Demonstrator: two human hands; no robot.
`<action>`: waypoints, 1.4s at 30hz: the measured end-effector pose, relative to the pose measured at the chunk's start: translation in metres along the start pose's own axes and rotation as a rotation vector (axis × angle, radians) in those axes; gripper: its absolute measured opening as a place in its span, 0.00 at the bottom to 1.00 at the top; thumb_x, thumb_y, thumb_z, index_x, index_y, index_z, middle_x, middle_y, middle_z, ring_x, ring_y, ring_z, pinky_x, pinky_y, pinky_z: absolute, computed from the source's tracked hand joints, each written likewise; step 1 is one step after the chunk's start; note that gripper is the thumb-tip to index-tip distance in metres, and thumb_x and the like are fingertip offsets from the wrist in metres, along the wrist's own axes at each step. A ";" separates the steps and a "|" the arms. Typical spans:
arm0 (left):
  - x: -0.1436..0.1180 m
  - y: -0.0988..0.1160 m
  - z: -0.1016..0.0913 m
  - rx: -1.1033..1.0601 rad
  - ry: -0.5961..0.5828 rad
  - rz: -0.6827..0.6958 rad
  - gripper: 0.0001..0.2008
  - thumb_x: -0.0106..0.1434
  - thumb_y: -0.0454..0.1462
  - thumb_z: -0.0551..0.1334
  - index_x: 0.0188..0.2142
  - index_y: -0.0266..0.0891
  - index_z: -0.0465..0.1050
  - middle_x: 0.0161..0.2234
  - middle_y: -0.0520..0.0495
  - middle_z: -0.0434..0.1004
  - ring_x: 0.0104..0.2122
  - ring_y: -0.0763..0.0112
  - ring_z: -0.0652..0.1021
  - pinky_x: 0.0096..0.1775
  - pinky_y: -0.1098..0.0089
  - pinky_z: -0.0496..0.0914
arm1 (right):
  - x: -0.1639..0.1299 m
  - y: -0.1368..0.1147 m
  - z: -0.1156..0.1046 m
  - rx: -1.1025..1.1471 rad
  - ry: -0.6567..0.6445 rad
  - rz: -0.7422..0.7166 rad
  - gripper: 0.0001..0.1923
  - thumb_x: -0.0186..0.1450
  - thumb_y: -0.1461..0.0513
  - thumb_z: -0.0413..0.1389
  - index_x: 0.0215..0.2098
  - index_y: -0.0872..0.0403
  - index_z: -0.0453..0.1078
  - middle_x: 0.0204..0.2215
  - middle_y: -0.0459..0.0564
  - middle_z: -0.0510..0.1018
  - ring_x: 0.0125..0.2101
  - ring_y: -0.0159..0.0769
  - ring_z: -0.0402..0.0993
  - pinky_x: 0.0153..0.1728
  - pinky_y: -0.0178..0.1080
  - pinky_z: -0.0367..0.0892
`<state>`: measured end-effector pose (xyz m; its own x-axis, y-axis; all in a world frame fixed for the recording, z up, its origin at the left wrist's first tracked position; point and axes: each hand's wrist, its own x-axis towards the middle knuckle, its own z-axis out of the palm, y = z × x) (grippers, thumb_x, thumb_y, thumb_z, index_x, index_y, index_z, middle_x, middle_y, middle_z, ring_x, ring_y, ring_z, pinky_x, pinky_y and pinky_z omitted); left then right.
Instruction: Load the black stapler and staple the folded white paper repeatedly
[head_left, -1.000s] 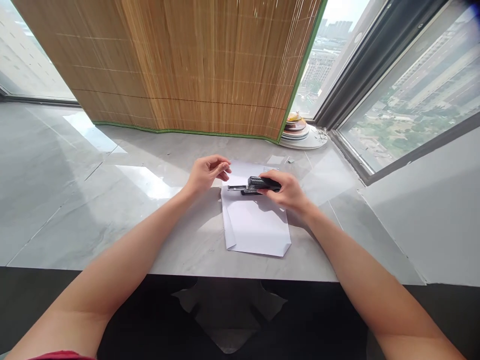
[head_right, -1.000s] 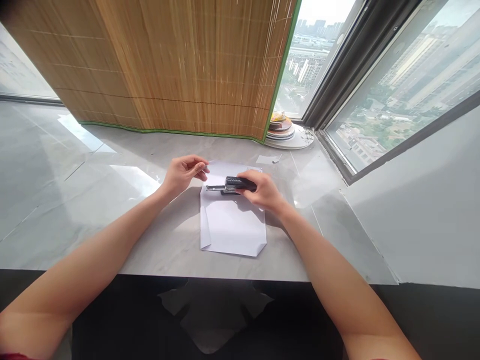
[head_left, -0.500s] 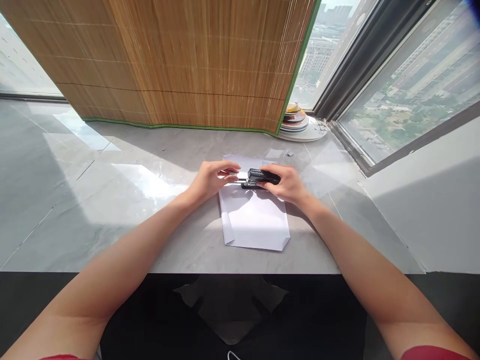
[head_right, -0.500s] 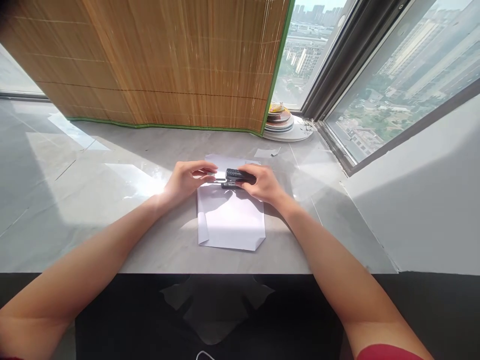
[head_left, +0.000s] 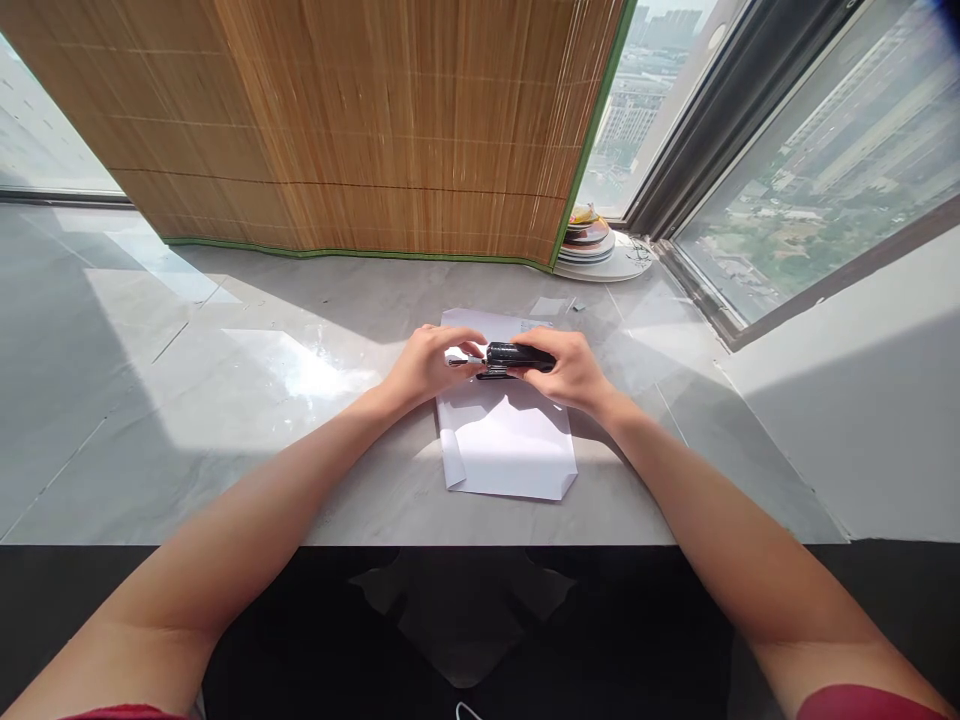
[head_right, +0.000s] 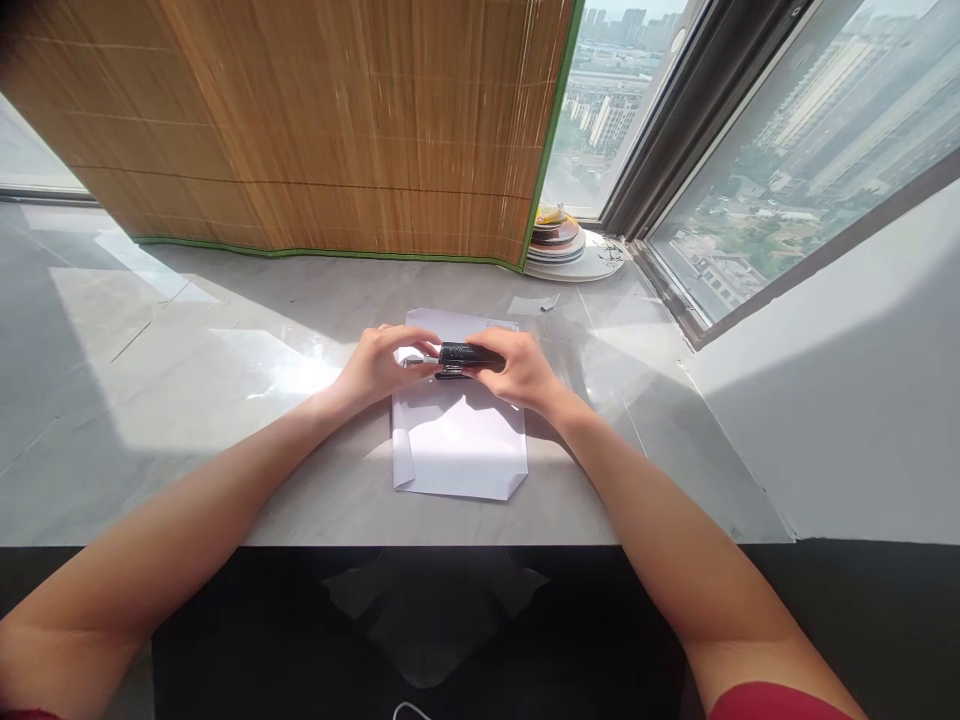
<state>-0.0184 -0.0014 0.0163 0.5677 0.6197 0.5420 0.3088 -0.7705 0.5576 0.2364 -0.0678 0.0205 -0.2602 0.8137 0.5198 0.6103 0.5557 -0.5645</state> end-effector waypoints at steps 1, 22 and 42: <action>0.000 0.001 -0.001 -0.013 -0.006 -0.005 0.11 0.62 0.32 0.75 0.43 0.43 0.82 0.37 0.52 0.89 0.38 0.65 0.88 0.49 0.62 0.78 | 0.000 -0.001 0.000 -0.003 -0.003 -0.002 0.08 0.65 0.64 0.65 0.43 0.50 0.81 0.38 0.49 0.86 0.35 0.41 0.80 0.39 0.44 0.73; 0.003 0.007 -0.007 -0.074 -0.001 -0.028 0.05 0.65 0.39 0.74 0.39 0.43 0.83 0.36 0.49 0.88 0.36 0.66 0.87 0.41 0.65 0.79 | 0.000 0.004 -0.001 -0.015 0.037 0.018 0.08 0.65 0.62 0.64 0.43 0.49 0.81 0.38 0.48 0.85 0.37 0.41 0.79 0.40 0.44 0.74; -0.001 -0.007 -0.011 0.052 -0.007 -0.071 0.07 0.65 0.44 0.75 0.40 0.47 0.85 0.39 0.50 0.90 0.41 0.59 0.87 0.60 0.49 0.69 | 0.002 0.008 -0.013 -0.036 0.080 0.025 0.09 0.63 0.58 0.66 0.42 0.48 0.81 0.36 0.49 0.85 0.35 0.42 0.79 0.40 0.44 0.74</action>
<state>-0.0288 0.0049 0.0190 0.5486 0.6717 0.4978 0.3870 -0.7318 0.5610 0.2509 -0.0639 0.0249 -0.1855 0.8101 0.5562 0.6428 0.5281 -0.5549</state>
